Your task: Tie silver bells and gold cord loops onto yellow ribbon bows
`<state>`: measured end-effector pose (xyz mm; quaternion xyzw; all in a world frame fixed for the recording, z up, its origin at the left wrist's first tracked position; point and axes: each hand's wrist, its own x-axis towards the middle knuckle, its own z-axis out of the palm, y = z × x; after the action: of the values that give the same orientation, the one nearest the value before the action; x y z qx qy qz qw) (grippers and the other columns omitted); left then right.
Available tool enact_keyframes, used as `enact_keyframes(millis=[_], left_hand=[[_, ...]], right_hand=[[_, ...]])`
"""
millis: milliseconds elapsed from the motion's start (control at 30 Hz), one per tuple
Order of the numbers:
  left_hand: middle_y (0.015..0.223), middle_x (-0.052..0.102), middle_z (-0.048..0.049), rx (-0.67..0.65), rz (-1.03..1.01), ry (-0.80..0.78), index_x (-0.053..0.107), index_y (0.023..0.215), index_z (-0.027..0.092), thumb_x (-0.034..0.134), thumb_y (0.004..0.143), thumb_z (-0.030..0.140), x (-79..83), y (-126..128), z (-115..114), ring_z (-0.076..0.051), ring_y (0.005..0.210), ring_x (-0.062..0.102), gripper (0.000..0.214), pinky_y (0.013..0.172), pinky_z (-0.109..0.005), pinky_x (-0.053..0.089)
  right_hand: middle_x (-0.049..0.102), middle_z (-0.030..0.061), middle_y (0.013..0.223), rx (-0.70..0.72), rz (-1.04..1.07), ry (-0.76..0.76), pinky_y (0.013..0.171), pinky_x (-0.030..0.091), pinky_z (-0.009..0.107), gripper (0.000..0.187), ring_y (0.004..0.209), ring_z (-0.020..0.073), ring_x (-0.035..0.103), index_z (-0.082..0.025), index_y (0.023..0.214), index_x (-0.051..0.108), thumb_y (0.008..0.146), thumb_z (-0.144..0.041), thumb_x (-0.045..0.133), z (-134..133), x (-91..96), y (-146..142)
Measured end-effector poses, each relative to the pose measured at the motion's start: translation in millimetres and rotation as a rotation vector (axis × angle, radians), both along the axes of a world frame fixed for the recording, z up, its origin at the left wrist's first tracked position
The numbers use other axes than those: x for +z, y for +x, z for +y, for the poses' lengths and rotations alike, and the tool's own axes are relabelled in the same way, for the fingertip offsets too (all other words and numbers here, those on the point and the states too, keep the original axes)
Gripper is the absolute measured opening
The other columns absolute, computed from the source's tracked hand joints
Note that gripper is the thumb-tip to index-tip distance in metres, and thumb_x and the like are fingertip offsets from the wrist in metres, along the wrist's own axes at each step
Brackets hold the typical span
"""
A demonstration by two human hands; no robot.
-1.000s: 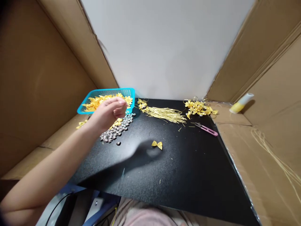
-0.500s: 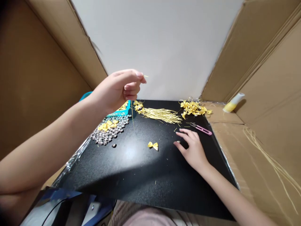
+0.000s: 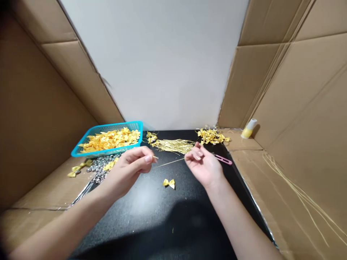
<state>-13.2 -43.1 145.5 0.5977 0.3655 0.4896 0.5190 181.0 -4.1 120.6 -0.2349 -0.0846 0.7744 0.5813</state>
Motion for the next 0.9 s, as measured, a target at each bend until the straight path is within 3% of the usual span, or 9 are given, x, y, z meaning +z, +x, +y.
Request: enact_keyframes(millis=[67,167,333,500,567,667,800,900], left_hand=[[0.063,0.061,0.0003,0.022,-0.001,-0.028,0.067,0.07,0.02,0.069,0.08,0.04,-8.8,-5,-1,-0.01,0.054,0.043,0.022,0.052,-0.024,0.034],[0.065,0.062,-0.0004,0.012,-0.015,-0.033,0.068,0.07,0.021,0.07,0.079,0.043,-14.0,-7,-3,-0.012,0.057,0.046,0.024,0.057,-0.026,0.037],[0.068,0.062,-0.001,-0.023,-0.037,-0.021,0.068,0.069,0.022,0.071,0.08,0.043,-24.2,-10,-6,-0.015,0.066,0.051,0.024,0.065,-0.027,0.041],[0.088,0.064,-0.0052,-0.076,-0.048,-0.046,0.071,0.074,0.024,0.067,0.084,0.041,-66.0,-26,-20,-0.024,0.102,0.057,0.02,0.097,-0.038,0.04],[0.094,0.063,-0.0049,-0.069,-0.059,-0.136,0.071,0.076,0.025,0.066,0.085,0.039,-84.0,-29,-26,-0.022,0.099,0.057,0.018,0.096,-0.038,0.04],[0.086,0.062,-0.0039,-0.073,-0.08,-0.222,0.07,0.073,0.023,0.067,0.084,0.04,-101.3,-27,-32,-0.02,0.087,0.057,0.02,0.088,-0.035,0.042],[0.075,0.058,-0.0031,-0.003,-0.141,-0.274,0.064,0.067,0.02,0.069,0.08,0.049,-109.8,-27,-33,-0.018,0.075,0.053,0.032,0.077,-0.033,0.044],[0.073,0.059,-0.0034,-0.007,-0.043,-0.24,0.061,0.068,0.02,0.063,0.083,0.052,-110.9,-33,-30,-0.018,0.073,0.054,0.035,0.074,-0.032,0.045]], right_hand=[[0.025,-0.009,0.049,-0.052,-0.043,0.006,0.043,0.037,0.018,0.04,0.038,0.0084,0.026,-0.02,0.073,0.045,0.101,-0.012,0.018,2,-0.3,10],[0.02,-0.0085,0.053,-0.077,-0.143,0.034,0.043,0.034,0.019,0.038,0.04,0.0095,0.021,-0.02,0.072,0.044,0.101,-0.015,0.019,-2,-3.4,16],[0.016,-0.0065,0.056,-0.126,-0.344,0.179,0.044,0.025,0.023,0.037,0.046,0.0109,0.016,-0.021,0.06,0.029,0.096,-0.024,0.025,-4,-1.8,36],[0.014,-0.0054,0.054,-0.297,-0.556,0.347,0.045,0.014,0.029,0.028,0.046,0.0118,0.011,-0.022,0.056,0.031,0.083,-0.021,0.035,-8,13.0,77],[0.016,-0.0052,0.053,-0.343,-0.624,0.397,0.045,0.014,0.03,0.028,0.046,0.0116,0.012,-0.021,0.056,0.034,0.084,-0.019,0.035,-13,18.2,84],[0.017,-0.0051,0.053,-0.339,-0.702,0.43,0.046,0.014,0.031,0.029,0.046,0.0113,0.013,-0.021,0.057,0.037,0.086,-0.017,0.035,-18,19.9,84],[0.019,-0.0049,0.052,-0.391,-0.748,0.441,0.045,0.012,0.031,0.027,0.045,0.0102,0.014,-0.02,0.056,0.04,0.083,-0.017,0.043,-15,11.7,88],[0.022,-0.0051,0.051,-0.402,-0.787,0.459,0.045,0.014,0.03,0.025,0.044,0.0093,0.018,-0.02,0.058,0.048,0.083,-0.021,0.051,-11,4.0,97]])
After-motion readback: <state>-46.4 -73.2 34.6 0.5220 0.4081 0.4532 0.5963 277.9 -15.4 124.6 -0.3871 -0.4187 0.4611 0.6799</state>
